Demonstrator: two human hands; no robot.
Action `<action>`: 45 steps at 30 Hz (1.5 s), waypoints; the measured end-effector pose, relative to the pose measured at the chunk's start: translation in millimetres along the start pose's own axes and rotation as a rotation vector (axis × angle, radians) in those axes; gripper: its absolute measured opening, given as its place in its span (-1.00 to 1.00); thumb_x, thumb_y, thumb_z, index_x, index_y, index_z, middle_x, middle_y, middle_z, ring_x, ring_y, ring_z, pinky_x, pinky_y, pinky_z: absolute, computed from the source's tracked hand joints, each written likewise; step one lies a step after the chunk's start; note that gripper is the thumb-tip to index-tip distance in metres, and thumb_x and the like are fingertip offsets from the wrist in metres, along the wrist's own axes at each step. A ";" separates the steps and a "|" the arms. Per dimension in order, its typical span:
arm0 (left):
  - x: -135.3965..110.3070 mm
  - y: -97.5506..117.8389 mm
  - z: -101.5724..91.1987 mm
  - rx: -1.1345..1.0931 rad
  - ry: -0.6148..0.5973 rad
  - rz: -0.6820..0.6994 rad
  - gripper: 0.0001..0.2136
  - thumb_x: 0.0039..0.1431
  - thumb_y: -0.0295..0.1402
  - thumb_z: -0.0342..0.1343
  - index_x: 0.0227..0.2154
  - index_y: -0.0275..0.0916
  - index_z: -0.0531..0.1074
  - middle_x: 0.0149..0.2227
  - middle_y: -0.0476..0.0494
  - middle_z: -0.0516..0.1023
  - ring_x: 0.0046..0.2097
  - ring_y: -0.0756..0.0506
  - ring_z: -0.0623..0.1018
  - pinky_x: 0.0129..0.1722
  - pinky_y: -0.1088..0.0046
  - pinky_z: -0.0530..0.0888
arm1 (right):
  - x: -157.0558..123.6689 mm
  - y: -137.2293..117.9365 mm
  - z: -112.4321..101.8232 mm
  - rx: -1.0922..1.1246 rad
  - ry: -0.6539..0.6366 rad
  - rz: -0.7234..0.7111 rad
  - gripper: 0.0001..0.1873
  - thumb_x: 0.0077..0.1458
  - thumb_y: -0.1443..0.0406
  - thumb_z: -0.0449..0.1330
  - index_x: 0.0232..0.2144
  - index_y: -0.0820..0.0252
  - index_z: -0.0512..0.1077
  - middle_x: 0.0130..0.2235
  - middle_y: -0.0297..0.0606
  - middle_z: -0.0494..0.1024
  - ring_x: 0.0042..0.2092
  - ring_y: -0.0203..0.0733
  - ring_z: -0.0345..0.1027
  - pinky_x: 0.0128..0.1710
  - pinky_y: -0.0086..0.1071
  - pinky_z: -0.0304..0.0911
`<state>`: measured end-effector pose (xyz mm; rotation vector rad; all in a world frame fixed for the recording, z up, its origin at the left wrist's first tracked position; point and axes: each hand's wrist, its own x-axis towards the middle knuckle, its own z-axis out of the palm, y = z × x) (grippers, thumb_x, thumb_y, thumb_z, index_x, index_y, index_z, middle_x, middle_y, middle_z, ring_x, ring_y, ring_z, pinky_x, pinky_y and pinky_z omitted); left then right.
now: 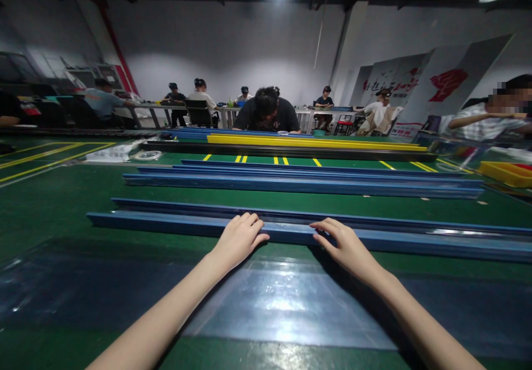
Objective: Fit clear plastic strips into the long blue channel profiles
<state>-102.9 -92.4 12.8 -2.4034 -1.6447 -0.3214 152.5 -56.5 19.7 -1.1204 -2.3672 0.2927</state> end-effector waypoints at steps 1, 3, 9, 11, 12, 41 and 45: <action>-0.3 0.4 0.5 0.004 0.007 0.001 -0.75 0.18 -0.18 -0.07 -0.26 -0.24 0.36 -0.24 -0.09 0.44 -0.19 -0.11 0.39 -0.25 0.38 0.27 | -1.0 0.1 0.5 -0.064 -0.007 -0.011 -0.74 0.14 0.26 -0.01 -0.21 0.20 0.41 -0.23 -0.16 0.47 -0.17 -0.16 0.32 -0.15 -0.29 0.20; -0.9 1.0 1.3 0.004 0.016 0.001 -0.75 0.19 -0.18 -0.07 -0.25 -0.24 0.36 -0.23 -0.08 0.44 -0.19 -0.11 0.39 -0.26 0.38 0.26 | -2.6 0.1 1.8 -0.192 -0.028 -0.033 -0.73 0.15 0.25 -0.03 -0.23 0.21 0.42 -0.26 -0.15 0.47 -0.20 -0.13 0.31 -0.17 -0.26 0.20; -2.0 0.9 2.8 0.004 0.035 0.000 -0.75 0.19 -0.18 -0.07 -0.24 -0.23 0.36 -0.24 -0.08 0.45 -0.20 -0.10 0.39 -0.28 0.39 0.24 | -3.6 0.1 4.9 -0.346 -0.053 -0.073 -0.71 0.19 0.26 -0.09 -0.27 0.21 0.41 -0.30 -0.15 0.45 -0.25 -0.14 0.27 -0.25 -0.30 0.17; -2.1 0.8 3.4 0.004 0.041 -0.002 -0.76 0.19 -0.19 -0.07 -0.24 -0.23 0.36 -0.24 -0.08 0.45 -0.20 -0.10 0.39 -0.28 0.40 0.24 | -3.1 0.7 5.2 -0.342 -0.056 -0.073 -0.71 0.19 0.26 -0.09 -0.29 0.21 0.41 -0.31 -0.15 0.44 -0.26 -0.15 0.26 -0.27 -0.32 0.16; -2.2 0.8 3.7 0.005 0.045 -0.002 -0.76 0.19 -0.19 -0.07 -0.24 -0.23 0.36 -0.24 -0.08 0.45 -0.20 -0.09 0.39 -0.28 0.40 0.24 | -2.9 0.9 5.2 -0.337 -0.056 -0.072 -0.71 0.19 0.26 -0.09 -0.30 0.21 0.41 -0.31 -0.15 0.44 -0.27 -0.15 0.26 -0.27 -0.32 0.16; -2.3 2.9 4.3 0.041 0.055 -0.001 -0.77 0.19 -0.20 -0.07 -0.34 -0.28 0.34 -0.28 -0.11 0.45 -0.24 -0.11 0.39 -0.30 0.38 0.22 | -2.6 -2.0 4.6 -0.310 -0.058 -0.047 -0.78 0.16 0.34 -0.07 -0.39 0.20 0.37 -0.34 -0.18 0.43 -0.31 -0.18 0.26 -0.31 -0.34 0.12; -2.1 3.8 3.7 0.038 0.055 0.001 -0.77 0.19 -0.20 -0.07 -0.35 -0.28 0.33 -0.29 -0.12 0.45 -0.24 -0.11 0.39 -0.31 0.38 0.22 | -2.4 0.7 4.3 -0.202 -0.043 -0.036 -0.82 0.15 0.34 -0.06 -0.35 0.20 0.35 -0.31 -0.17 0.39 -0.26 -0.17 0.25 -0.28 -0.34 0.16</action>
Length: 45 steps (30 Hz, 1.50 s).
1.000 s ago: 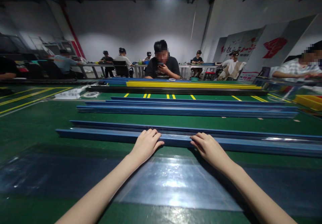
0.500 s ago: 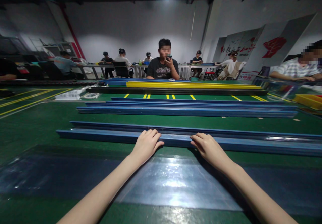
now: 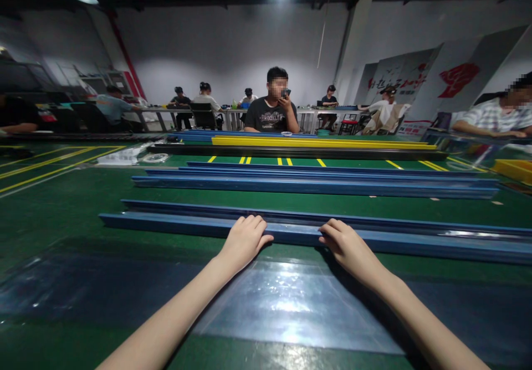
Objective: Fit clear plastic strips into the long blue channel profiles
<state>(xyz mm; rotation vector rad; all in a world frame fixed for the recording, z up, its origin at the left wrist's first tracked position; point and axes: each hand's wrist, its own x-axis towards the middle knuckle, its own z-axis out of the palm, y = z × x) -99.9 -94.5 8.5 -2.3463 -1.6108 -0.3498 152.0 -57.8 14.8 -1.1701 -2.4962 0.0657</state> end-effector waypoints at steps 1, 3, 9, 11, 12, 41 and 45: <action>0.1 0.1 0.1 0.000 0.001 0.000 -0.77 0.19 -0.20 -0.07 -0.35 -0.28 0.33 -0.29 -0.12 0.45 -0.24 -0.11 0.39 -0.31 0.38 0.22 | 0.0 0.6 0.5 0.020 0.009 0.005 -0.82 0.14 0.34 -0.06 -0.34 0.20 0.34 -0.30 -0.17 0.38 -0.26 -0.16 0.25 -0.28 -0.33 0.17; 0.3 0.3 0.4 -0.001 0.004 0.000 -0.77 0.19 -0.20 -0.07 -0.35 -0.27 0.33 -0.29 -0.13 0.45 -0.24 -0.12 0.39 -0.31 0.38 0.22 | -0.1 1.3 1.7 0.043 0.033 0.017 -0.84 0.13 0.34 -0.05 -0.35 0.19 0.33 -0.32 -0.17 0.37 -0.26 -0.16 0.24 -0.28 -0.33 0.18; 0.3 0.4 1.2 -0.001 0.009 0.005 -0.77 0.19 -0.20 -0.08 -0.35 -0.27 0.33 -0.29 -0.13 0.45 -0.25 -0.11 0.39 -0.32 0.38 0.21 | -0.6 -0.3 2.8 0.004 0.071 0.023 -0.85 0.11 0.37 -0.05 -0.41 0.18 0.32 -0.36 -0.20 0.36 -0.30 -0.18 0.23 -0.32 -0.36 0.18; 0.2 0.4 1.3 0.006 0.006 0.003 -0.77 0.19 -0.20 -0.08 -0.35 -0.27 0.33 -0.29 -0.13 0.45 -0.24 -0.12 0.39 -0.32 0.38 0.21 | -0.4 -1.0 1.9 -0.029 0.066 0.018 -0.85 0.11 0.37 -0.05 -0.41 0.18 0.31 -0.36 -0.19 0.35 -0.31 -0.18 0.22 -0.34 -0.36 0.17; 0.2 0.4 1.4 0.009 0.003 0.002 -0.77 0.19 -0.20 -0.08 -0.35 -0.28 0.33 -0.29 -0.13 0.45 -0.24 -0.12 0.39 -0.31 0.38 0.22 | -0.3 -1.2 1.5 -0.046 0.064 0.016 -0.85 0.11 0.37 -0.05 -0.42 0.18 0.30 -0.36 -0.19 0.35 -0.31 -0.18 0.22 -0.35 -0.37 0.17; 1.1 1.5 0.5 0.049 -0.019 -0.010 -0.76 0.18 -0.19 -0.07 -0.37 -0.29 0.34 -0.32 -0.13 0.46 -0.27 -0.13 0.42 -0.33 0.37 0.22 | -0.7 -1.4 0.7 -0.144 0.069 -0.032 -0.84 0.12 0.38 -0.07 -0.44 0.18 0.28 -0.37 -0.20 0.33 -0.32 -0.17 0.20 -0.36 -0.37 0.12; 1.2 0.8 2.2 0.048 0.005 -0.002 -0.76 0.17 -0.20 -0.05 -0.38 -0.29 0.34 -0.34 -0.12 0.46 -0.29 -0.12 0.42 -0.34 0.38 0.22 | -1.1 -1.2 1.5 -0.156 0.076 -0.036 -0.85 0.11 0.39 -0.05 -0.45 0.18 0.28 -0.37 -0.21 0.33 -0.33 -0.18 0.20 -0.36 -0.38 0.12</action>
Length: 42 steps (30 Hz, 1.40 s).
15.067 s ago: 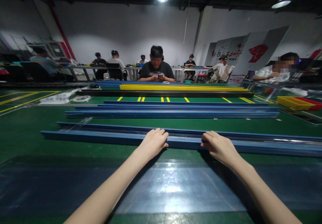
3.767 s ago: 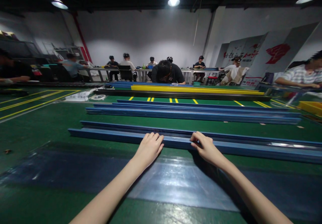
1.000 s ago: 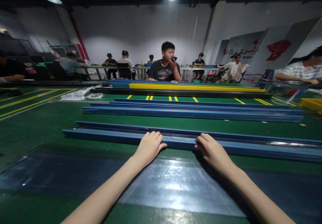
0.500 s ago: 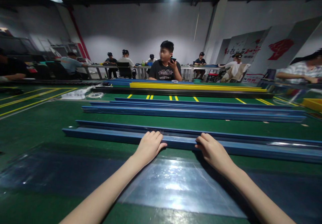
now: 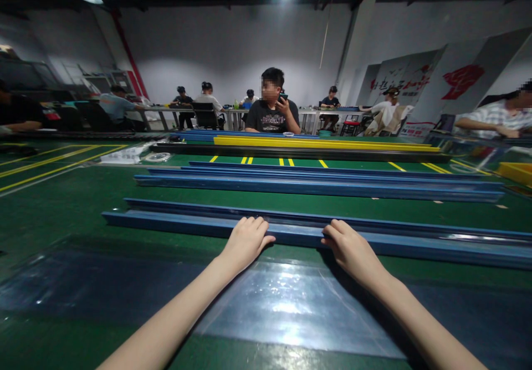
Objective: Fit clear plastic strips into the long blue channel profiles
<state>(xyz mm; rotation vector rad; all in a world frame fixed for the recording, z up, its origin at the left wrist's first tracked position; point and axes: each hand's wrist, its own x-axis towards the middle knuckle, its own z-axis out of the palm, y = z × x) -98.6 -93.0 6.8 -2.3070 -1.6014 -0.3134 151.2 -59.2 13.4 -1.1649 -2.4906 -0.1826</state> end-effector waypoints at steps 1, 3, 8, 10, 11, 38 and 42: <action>-0.1 -0.1 0.4 0.003 0.007 0.002 -0.77 0.17 -0.20 -0.05 -0.38 -0.29 0.34 -0.35 -0.12 0.46 -0.30 -0.12 0.42 -0.35 0.38 0.22 | 0.0 0.0 -0.1 -0.006 -0.003 0.000 -0.85 0.11 0.39 -0.05 -0.45 0.18 0.27 -0.37 -0.21 0.33 -0.33 -0.18 0.20 -0.36 -0.38 0.12; -0.3 -0.2 1.0 0.010 0.021 0.005 -0.77 0.17 -0.20 -0.04 -0.40 -0.28 0.33 -0.36 -0.11 0.46 -0.31 -0.12 0.42 -0.36 0.38 0.22 | 0.1 -0.2 -0.6 -0.016 -0.013 0.002 -0.85 0.12 0.39 -0.05 -0.45 0.20 0.27 -0.37 -0.20 0.33 -0.32 -0.18 0.20 -0.35 -0.38 0.13; -0.6 -0.2 1.4 0.024 0.038 0.013 -0.77 0.17 -0.19 -0.04 -0.41 -0.27 0.33 -0.37 -0.09 0.46 -0.33 -0.11 0.42 -0.36 0.39 0.22 | 0.3 -1.3 -2.3 -0.026 -0.024 -0.003 -0.85 0.13 0.39 -0.06 -0.44 0.21 0.27 -0.36 -0.19 0.33 -0.31 -0.18 0.21 -0.35 -0.38 0.13; -0.5 -0.2 1.4 0.027 0.039 0.013 -0.77 0.17 -0.19 -0.04 -0.41 -0.27 0.32 -0.38 -0.09 0.45 -0.33 -0.11 0.42 -0.36 0.39 0.22 | 0.3 -1.6 -2.4 -0.029 -0.025 -0.004 -0.84 0.13 0.39 -0.06 -0.44 0.21 0.27 -0.36 -0.19 0.33 -0.31 -0.18 0.21 -0.34 -0.38 0.13; -0.4 -0.2 1.4 0.027 0.039 0.012 -0.77 0.17 -0.19 -0.04 -0.41 -0.27 0.32 -0.38 -0.09 0.45 -0.33 -0.11 0.42 -0.36 0.39 0.22 | 0.3 -1.7 -2.4 -0.030 -0.025 -0.003 -0.84 0.13 0.39 -0.06 -0.45 0.21 0.27 -0.36 -0.19 0.33 -0.31 -0.18 0.21 -0.35 -0.39 0.13; -0.9 -1.2 -0.1 0.009 0.018 0.026 -0.77 0.18 -0.19 -0.05 -0.34 -0.27 0.33 -0.30 -0.10 0.47 -0.26 -0.11 0.40 -0.33 0.39 0.22 | 0.1 -0.6 -1.3 -0.062 -0.005 -0.025 -0.83 0.13 0.39 -0.05 -0.46 0.21 0.28 -0.38 -0.20 0.34 -0.33 -0.20 0.21 -0.37 -0.41 0.10; -0.9 -0.9 -2.6 0.006 -0.002 0.027 -0.77 0.19 -0.19 -0.06 -0.31 -0.27 0.33 -0.28 -0.10 0.46 -0.24 -0.11 0.40 -0.31 0.39 0.23 | 1.0 -1.3 -3.1 -0.097 -0.006 -0.017 -0.84 0.11 0.40 -0.04 -0.46 0.20 0.30 -0.38 -0.21 0.36 -0.34 -0.21 0.22 -0.37 -0.42 0.07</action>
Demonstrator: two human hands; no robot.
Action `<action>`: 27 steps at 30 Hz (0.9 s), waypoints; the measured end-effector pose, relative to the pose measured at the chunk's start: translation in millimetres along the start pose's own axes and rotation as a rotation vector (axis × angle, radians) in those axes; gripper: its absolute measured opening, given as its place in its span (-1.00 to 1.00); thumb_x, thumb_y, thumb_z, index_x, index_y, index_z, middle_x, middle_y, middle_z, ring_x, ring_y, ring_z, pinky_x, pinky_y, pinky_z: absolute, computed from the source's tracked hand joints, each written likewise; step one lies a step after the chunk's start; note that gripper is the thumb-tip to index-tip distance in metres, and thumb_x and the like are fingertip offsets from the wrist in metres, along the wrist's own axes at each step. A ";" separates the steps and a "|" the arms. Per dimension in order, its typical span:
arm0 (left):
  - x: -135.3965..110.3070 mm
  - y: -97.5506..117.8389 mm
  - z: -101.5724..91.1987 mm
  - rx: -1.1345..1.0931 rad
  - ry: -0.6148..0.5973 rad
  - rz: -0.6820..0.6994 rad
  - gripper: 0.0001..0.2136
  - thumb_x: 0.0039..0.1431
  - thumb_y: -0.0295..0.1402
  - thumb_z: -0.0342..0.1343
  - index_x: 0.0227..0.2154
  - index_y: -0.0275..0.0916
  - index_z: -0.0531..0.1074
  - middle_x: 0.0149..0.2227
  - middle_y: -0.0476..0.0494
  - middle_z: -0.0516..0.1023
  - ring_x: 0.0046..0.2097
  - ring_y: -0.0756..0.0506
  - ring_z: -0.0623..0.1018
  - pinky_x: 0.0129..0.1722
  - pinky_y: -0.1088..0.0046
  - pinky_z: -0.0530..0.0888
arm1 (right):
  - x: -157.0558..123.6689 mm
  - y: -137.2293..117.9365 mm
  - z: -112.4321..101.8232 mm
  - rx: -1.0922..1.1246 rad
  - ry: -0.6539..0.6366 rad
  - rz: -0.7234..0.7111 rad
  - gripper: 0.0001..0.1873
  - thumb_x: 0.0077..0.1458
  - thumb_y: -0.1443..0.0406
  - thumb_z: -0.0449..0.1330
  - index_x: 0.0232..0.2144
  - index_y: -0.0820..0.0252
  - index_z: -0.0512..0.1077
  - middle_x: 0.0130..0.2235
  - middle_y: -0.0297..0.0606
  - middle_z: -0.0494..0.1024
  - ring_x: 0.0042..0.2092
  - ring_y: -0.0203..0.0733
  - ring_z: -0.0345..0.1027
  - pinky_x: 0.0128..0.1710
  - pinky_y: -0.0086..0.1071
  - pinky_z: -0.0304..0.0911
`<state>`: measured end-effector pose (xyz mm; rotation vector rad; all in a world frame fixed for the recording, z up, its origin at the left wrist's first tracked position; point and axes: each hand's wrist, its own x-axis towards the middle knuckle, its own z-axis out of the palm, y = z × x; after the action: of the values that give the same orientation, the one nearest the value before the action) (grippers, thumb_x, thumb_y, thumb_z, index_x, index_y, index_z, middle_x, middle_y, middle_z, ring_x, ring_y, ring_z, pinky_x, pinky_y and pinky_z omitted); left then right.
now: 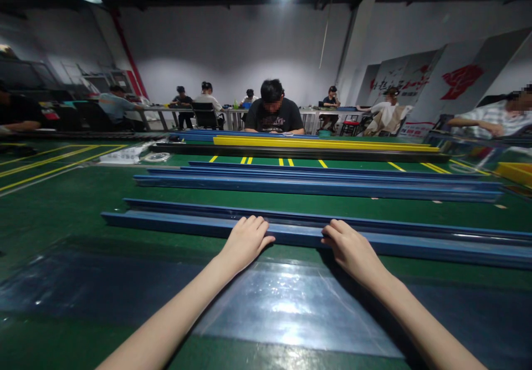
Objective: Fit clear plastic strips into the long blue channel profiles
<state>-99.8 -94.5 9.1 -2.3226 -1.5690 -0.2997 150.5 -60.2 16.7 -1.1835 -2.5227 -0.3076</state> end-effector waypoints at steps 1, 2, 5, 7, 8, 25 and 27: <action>0.0 0.2 -0.8 -0.004 -0.007 -0.004 -0.76 0.19 -0.19 -0.07 -0.30 -0.27 0.33 -0.28 -0.10 0.46 -0.24 -0.11 0.40 -0.30 0.39 0.23 | 0.7 -0.4 -1.1 -0.012 -0.004 -0.003 -0.84 0.10 0.41 -0.03 -0.46 0.21 0.31 -0.38 -0.21 0.37 -0.34 -0.21 0.22 -0.36 -0.41 0.07; -0.1 0.3 -1.5 -0.006 -0.013 -0.008 -0.76 0.19 -0.19 -0.07 -0.30 -0.27 0.33 -0.28 -0.10 0.46 -0.23 -0.11 0.40 -0.30 0.39 0.23 | 1.6 -0.9 -2.4 -0.025 -0.009 -0.009 -0.85 0.09 0.42 -0.02 -0.46 0.21 0.31 -0.39 -0.22 0.37 -0.34 -0.20 0.22 -0.34 -0.40 0.06; -0.1 0.6 -3.3 -0.007 -0.019 -0.021 -0.75 0.19 -0.18 -0.07 -0.29 -0.27 0.33 -0.29 -0.11 0.45 -0.24 -0.11 0.40 -0.29 0.38 0.23 | 4.5 -2.6 -7.1 -0.063 -0.026 -0.028 -0.84 0.06 0.45 -0.01 -0.48 0.22 0.32 -0.41 -0.22 0.39 -0.33 -0.19 0.23 -0.27 -0.36 0.05; -0.1 0.5 -4.0 -0.005 -0.013 -0.023 -0.75 0.18 -0.17 -0.06 -0.29 -0.28 0.33 -0.29 -0.12 0.45 -0.23 -0.12 0.40 -0.28 0.37 0.23 | 5.3 -3.1 -10.2 -0.080 -0.049 -0.031 -0.83 0.04 0.47 -0.02 -0.48 0.22 0.32 -0.40 -0.22 0.40 -0.31 -0.18 0.24 -0.23 -0.34 0.04; 0.0 0.4 -4.2 -0.004 -0.010 -0.024 -0.74 0.18 -0.17 -0.06 -0.28 -0.28 0.33 -0.29 -0.12 0.44 -0.23 -0.13 0.40 -0.28 0.37 0.23 | 5.2 -2.8 -11.6 -0.087 -0.064 -0.027 -0.83 0.04 0.47 -0.02 -0.48 0.22 0.33 -0.40 -0.22 0.41 -0.31 -0.18 0.25 -0.23 -0.34 0.04; 0.3 -1.5 -4.5 0.019 0.004 -0.033 -0.76 0.10 -0.18 0.05 -0.30 -0.28 0.33 -0.28 -0.11 0.44 -0.22 -0.13 0.39 -0.27 0.37 0.21 | -10.0 37.2 -31.0 -0.061 -0.291 0.212 -0.84 0.02 0.42 -0.05 -0.47 0.14 0.30 -0.35 -0.31 0.42 -0.32 -0.27 0.33 -0.54 -0.47 -0.09; 0.2 -1.4 -3.6 0.021 0.014 -0.030 -0.77 0.10 -0.19 0.05 -0.32 -0.28 0.33 -0.29 -0.11 0.44 -0.23 -0.13 0.39 -0.28 0.37 0.21 | -10.7 39.4 -30.9 -0.039 -0.286 0.217 -0.84 0.01 0.42 -0.05 -0.47 0.14 0.31 -0.35 -0.30 0.42 -0.32 -0.27 0.33 -0.54 -0.47 -0.09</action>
<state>-101.0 -95.2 12.7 -2.2781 -1.5936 -0.3036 193.8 -53.2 43.0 -1.6022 -2.5982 -0.1418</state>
